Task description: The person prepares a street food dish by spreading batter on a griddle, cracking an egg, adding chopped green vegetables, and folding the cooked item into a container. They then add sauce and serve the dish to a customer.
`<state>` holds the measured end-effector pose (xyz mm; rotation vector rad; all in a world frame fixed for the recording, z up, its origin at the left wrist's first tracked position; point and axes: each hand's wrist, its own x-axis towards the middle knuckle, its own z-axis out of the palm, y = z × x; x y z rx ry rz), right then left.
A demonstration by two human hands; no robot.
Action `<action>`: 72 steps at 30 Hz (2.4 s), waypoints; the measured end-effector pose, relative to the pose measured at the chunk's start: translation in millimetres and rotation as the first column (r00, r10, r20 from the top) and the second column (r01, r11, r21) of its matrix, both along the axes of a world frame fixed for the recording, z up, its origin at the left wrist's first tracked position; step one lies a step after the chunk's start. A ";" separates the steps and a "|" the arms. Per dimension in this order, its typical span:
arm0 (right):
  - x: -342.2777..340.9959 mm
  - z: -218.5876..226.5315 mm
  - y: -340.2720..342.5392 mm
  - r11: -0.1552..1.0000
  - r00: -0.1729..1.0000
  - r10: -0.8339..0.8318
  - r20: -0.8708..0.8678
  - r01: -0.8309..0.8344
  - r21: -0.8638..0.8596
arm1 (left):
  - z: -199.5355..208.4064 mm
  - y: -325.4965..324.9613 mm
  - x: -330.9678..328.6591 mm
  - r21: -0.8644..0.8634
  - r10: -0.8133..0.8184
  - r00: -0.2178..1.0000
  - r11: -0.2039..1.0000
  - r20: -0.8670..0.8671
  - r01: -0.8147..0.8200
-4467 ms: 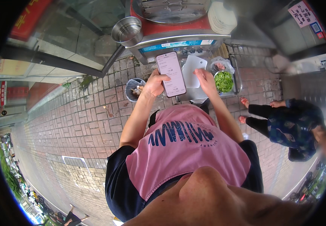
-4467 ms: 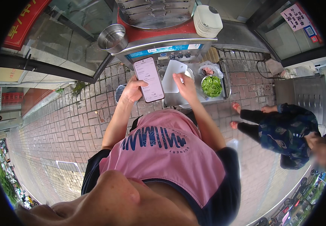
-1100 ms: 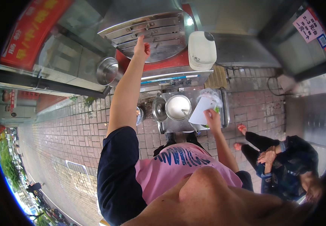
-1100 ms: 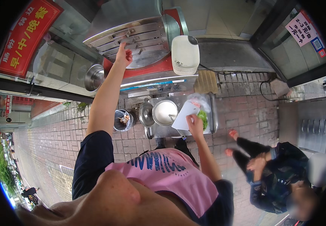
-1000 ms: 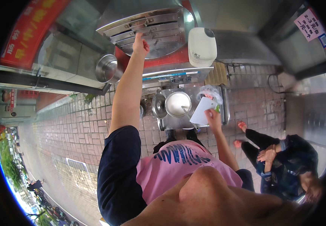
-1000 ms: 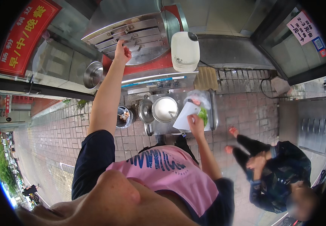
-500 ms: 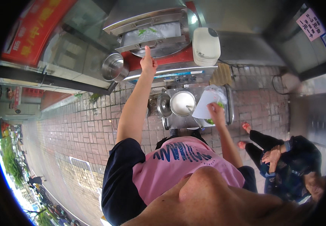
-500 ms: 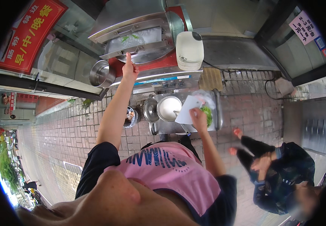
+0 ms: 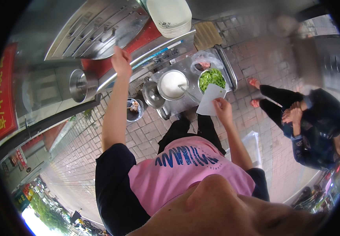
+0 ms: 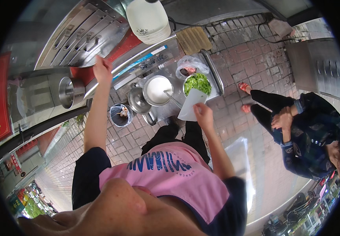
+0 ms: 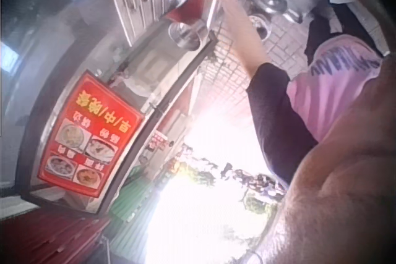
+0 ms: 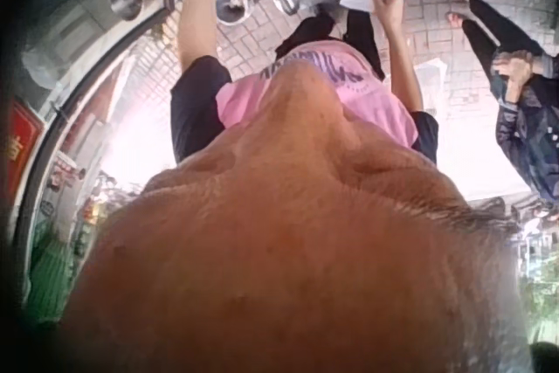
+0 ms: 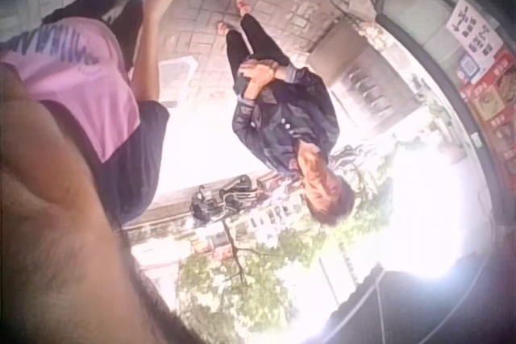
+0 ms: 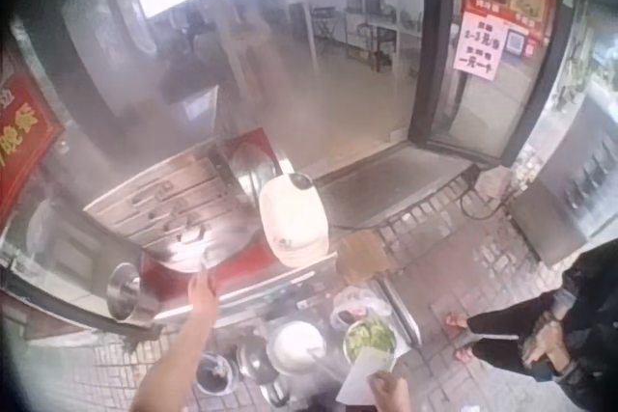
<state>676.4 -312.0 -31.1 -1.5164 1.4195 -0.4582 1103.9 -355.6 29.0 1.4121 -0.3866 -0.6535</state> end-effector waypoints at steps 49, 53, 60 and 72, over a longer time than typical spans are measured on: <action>32.3 -32.7 -61.1 0.936 0.931 -0.274 0.242 0.200 0.291 | -395.2 -114.2 -91.6 0.191 0.237 0.095 0.918 -0.967 -0.348; 30.4 -31.7 -61.8 0.939 0.928 -0.271 0.257 0.195 0.283 | -402.0 -108.1 -95.7 0.012 0.032 0.087 0.976 -0.996 -0.218; 29.0 -10.2 -62.7 0.975 0.921 -0.187 0.341 0.130 0.183 | -308.4 -85.0 -111.9 0.262 0.246 0.149 0.961 -0.958 0.094; 46.5 107.2 -99.8 0.982 0.841 0.167 0.514 -0.095 -0.165 | 43.3 -41.4 86.9 0.010 0.162 0.679 0.975 -0.716 -0.222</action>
